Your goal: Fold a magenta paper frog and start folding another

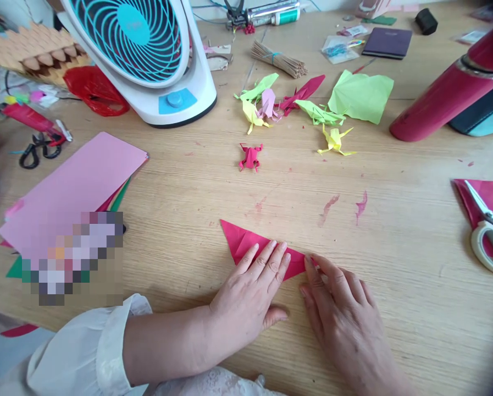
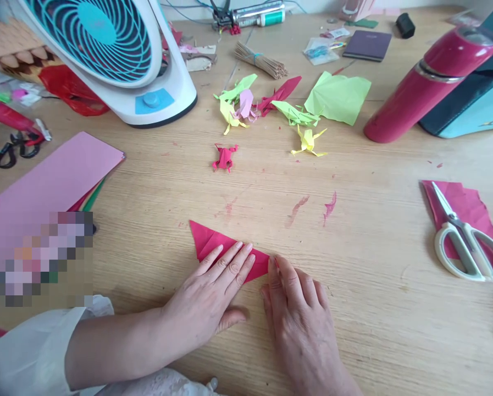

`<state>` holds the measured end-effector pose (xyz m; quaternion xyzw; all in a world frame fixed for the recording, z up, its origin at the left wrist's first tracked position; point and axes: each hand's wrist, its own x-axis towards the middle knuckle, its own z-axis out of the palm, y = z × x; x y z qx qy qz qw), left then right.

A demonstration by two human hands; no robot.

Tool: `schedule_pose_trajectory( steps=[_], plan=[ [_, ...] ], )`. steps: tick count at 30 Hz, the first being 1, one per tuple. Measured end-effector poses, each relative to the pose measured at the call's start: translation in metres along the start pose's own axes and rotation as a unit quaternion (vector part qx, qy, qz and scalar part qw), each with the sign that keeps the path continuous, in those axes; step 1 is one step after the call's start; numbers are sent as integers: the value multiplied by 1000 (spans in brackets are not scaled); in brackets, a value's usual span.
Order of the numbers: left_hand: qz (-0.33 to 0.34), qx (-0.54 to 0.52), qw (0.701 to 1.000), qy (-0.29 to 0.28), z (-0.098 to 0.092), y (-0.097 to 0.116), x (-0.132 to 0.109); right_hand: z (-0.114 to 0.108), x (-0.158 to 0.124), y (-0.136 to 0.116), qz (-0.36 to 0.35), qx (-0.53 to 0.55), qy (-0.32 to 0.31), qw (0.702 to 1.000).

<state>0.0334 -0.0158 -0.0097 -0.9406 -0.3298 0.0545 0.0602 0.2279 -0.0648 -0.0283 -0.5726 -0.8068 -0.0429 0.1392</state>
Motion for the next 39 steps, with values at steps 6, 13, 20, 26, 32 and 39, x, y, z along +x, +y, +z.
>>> schedule_pose_trajectory(
  steps=[6,13,20,26,32,39],
  plan=[
    [0,-12,1000,-4,2,0,-2,1,-2,1,-1,-12,4,1000],
    [-10,-20,1000,-5,5,2,-3,4,-5,3,5,-15,3,1000],
    [-24,-23,999,-11,4,6,-5,7,-7,6,-15,-17,9,1000],
    [-32,-28,999,-14,6,9,-6,7,-7,6,-16,-21,13,1000],
    [-40,-30,999,-15,8,11,-6,7,-6,5,-16,-25,13,999],
    [-53,-45,997,-18,8,14,-7,7,-7,5,-17,-34,3,999]
  ],
)
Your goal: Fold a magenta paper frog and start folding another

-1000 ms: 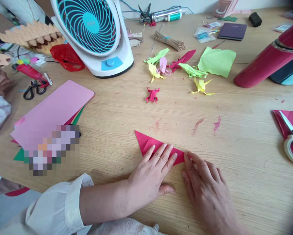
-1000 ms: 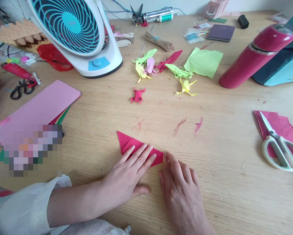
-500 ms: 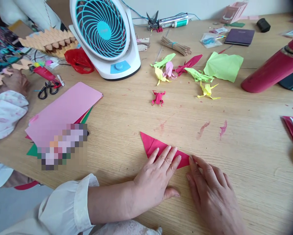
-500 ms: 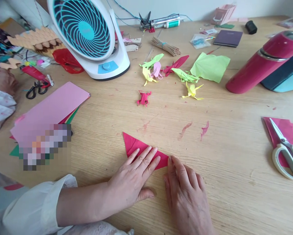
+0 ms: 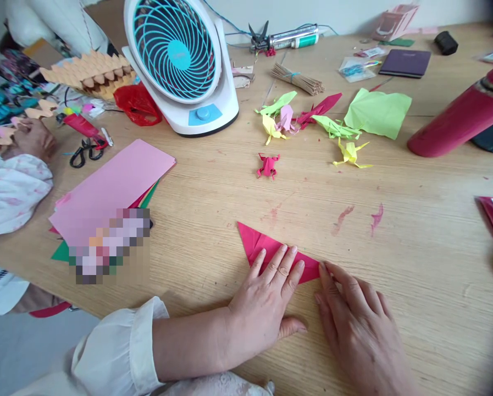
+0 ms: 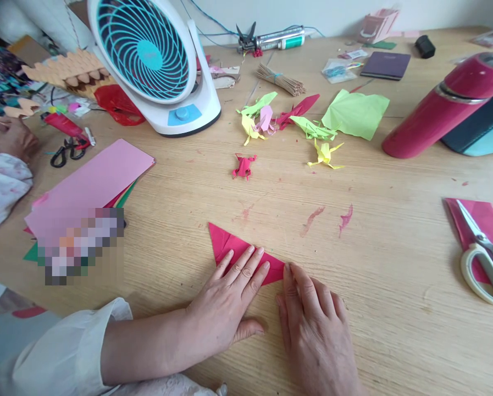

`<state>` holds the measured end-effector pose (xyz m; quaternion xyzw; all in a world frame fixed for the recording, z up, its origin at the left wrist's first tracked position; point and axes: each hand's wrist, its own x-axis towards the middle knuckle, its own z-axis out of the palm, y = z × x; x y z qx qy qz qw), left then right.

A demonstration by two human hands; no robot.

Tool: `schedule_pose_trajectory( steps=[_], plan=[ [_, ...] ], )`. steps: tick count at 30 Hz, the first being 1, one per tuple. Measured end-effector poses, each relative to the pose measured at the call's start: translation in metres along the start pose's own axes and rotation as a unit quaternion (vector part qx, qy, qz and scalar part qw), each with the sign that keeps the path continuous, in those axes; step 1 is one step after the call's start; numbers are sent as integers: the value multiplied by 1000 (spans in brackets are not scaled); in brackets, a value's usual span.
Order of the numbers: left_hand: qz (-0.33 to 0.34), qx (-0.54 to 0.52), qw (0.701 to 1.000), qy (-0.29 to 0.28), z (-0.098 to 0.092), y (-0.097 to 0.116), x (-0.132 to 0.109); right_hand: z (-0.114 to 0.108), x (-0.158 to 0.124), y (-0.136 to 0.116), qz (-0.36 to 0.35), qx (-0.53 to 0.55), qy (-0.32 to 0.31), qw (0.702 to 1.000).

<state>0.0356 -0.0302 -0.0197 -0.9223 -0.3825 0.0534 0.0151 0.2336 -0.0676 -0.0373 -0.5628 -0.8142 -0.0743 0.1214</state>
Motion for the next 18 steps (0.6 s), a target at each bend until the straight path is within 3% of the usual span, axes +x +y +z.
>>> schedule_pose_trajectory(
  steps=[11,18],
  plan=[
    [-67,-42,997,6,8,-9,-20,-2,1,-2,15,6,-4,1000],
    [-102,-11,994,22,10,-20,-39,-2,-1,-1,26,-1,-13,1000]
  ],
)
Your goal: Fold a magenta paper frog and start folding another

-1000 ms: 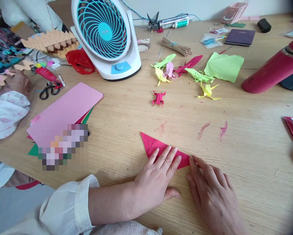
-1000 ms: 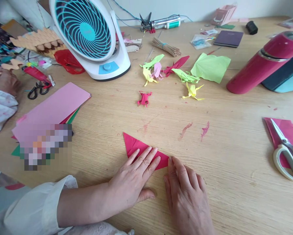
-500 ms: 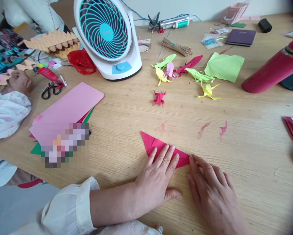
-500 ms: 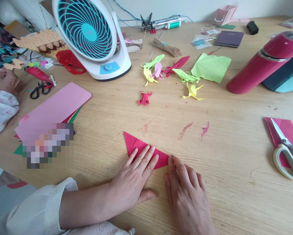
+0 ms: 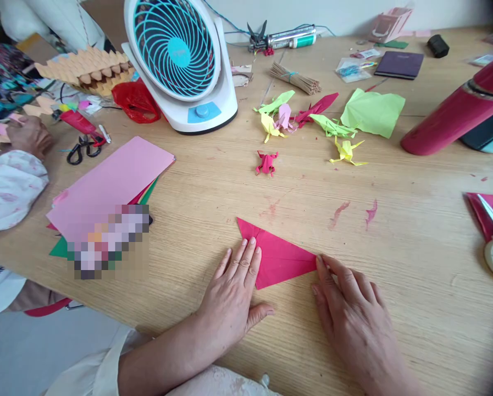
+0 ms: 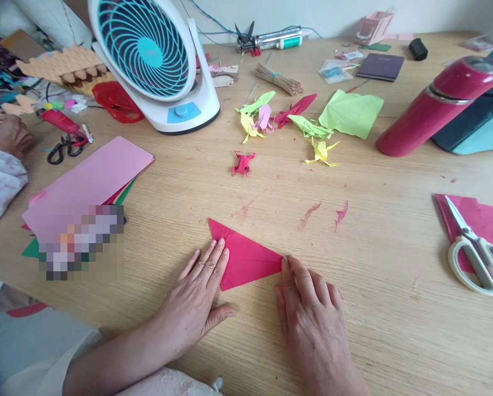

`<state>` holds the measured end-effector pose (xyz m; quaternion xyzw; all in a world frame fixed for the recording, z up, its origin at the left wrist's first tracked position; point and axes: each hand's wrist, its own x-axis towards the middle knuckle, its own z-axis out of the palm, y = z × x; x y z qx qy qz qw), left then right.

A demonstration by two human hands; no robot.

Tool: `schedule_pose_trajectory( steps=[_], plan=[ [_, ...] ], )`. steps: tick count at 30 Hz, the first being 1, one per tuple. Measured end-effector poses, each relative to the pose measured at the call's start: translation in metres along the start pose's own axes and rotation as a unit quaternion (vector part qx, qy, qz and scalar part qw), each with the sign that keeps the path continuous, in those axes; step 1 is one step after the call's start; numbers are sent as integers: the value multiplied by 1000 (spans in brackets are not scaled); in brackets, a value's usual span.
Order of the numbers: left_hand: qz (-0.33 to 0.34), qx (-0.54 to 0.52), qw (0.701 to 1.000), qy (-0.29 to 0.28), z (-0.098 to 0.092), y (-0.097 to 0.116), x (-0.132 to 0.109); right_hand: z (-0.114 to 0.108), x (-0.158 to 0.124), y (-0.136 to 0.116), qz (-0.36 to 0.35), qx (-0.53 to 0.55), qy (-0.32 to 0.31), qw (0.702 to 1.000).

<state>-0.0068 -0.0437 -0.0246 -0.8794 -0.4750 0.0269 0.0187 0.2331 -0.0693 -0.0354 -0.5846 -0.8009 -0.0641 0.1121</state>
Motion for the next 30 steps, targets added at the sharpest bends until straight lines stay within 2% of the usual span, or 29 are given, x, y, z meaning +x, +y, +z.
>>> schedule_pose_trajectory(
  steps=[5,7,9,11,22,30],
  plan=[
    [1,5,1000,12,0,0,-1,-6,6,-13,14,26,16,999],
    [1,7,1000,21,1,1,0,-7,12,-25,-22,45,18,999],
    [3,9,999,32,2,0,0,-6,17,-37,-82,58,1,995],
    [5,9,999,41,3,-1,0,-4,20,-45,-113,67,-17,991],
    [-13,-9,1000,20,2,0,0,-1,3,-34,-17,32,-9,999],
    [-9,-10,1000,5,-2,1,0,2,-4,-28,17,28,-18,999]
  ],
)
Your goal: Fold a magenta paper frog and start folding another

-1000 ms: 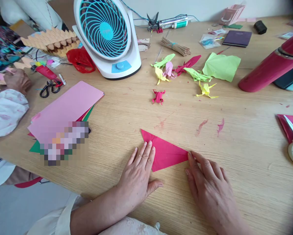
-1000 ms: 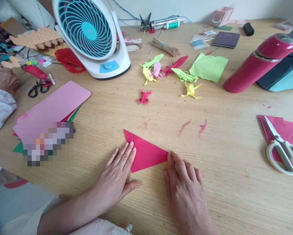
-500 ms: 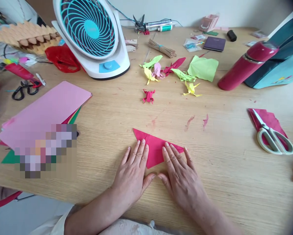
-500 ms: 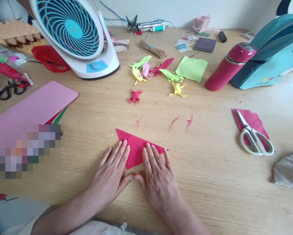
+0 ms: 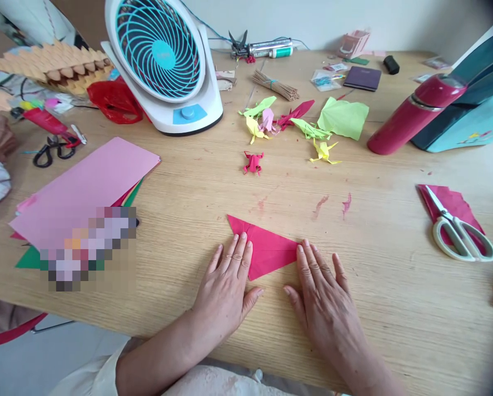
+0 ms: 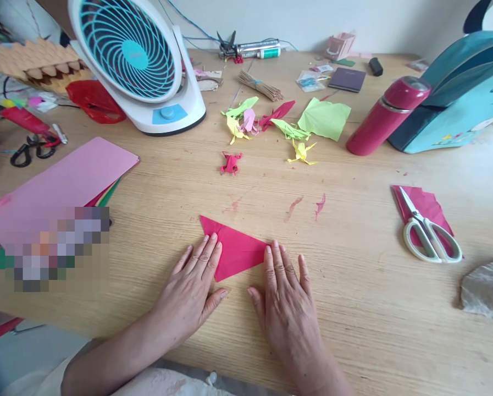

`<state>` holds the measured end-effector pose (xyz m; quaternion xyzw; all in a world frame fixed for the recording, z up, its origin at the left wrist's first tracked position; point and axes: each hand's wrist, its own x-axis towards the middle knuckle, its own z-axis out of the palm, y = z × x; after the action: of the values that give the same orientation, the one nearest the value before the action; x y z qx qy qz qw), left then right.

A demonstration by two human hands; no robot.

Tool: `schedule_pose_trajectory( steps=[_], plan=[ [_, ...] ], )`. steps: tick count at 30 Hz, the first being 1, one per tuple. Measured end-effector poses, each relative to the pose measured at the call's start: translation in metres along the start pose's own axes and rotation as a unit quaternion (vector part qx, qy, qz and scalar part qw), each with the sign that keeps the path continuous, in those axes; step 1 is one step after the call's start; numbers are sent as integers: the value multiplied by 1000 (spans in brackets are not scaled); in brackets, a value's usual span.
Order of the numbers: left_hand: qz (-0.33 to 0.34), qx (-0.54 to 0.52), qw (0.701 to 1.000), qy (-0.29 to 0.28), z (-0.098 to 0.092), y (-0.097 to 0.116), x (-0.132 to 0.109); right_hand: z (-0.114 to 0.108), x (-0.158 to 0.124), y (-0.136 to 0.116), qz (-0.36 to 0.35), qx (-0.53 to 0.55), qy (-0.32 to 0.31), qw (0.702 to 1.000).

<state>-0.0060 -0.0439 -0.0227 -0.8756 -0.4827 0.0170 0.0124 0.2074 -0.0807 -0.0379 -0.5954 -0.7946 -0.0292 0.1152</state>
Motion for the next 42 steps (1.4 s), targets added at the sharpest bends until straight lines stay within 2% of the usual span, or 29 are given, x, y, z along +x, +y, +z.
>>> schedule_pose_trajectory(
  steps=[6,9,11,12,14,16,20,23,29,34,38,42],
  plan=[
    [-4,-11,1000,-19,-3,-2,1,1,-3,5,11,-5,7,1000],
    [-15,-20,999,-33,-13,1,3,2,-2,4,9,-10,10,1000],
    [-22,-24,999,-16,-22,7,8,3,-3,4,11,-12,12,1000],
    [-9,-24,1000,-1,-26,11,11,3,-3,5,11,-13,14,1000],
    [62,-31,997,21,-31,22,20,6,-5,7,5,-17,20,1000],
    [135,-40,990,17,-30,32,32,8,-7,9,-8,-19,25,999],
    [150,-55,986,-39,-18,39,48,11,-8,12,-22,-18,39,999],
    [155,-56,986,-31,-12,34,50,11,-9,13,-16,-13,35,999],
    [162,-41,986,-25,-13,29,45,11,-9,13,-4,-9,25,1000],
    [130,-34,991,-1,-3,26,44,11,-9,12,-3,-24,14,1000],
    [118,-37,992,0,4,9,40,12,-7,10,3,-33,27,999],
    [103,-39,994,-28,-1,-17,34,15,-7,9,4,-29,42,999]
  ],
)
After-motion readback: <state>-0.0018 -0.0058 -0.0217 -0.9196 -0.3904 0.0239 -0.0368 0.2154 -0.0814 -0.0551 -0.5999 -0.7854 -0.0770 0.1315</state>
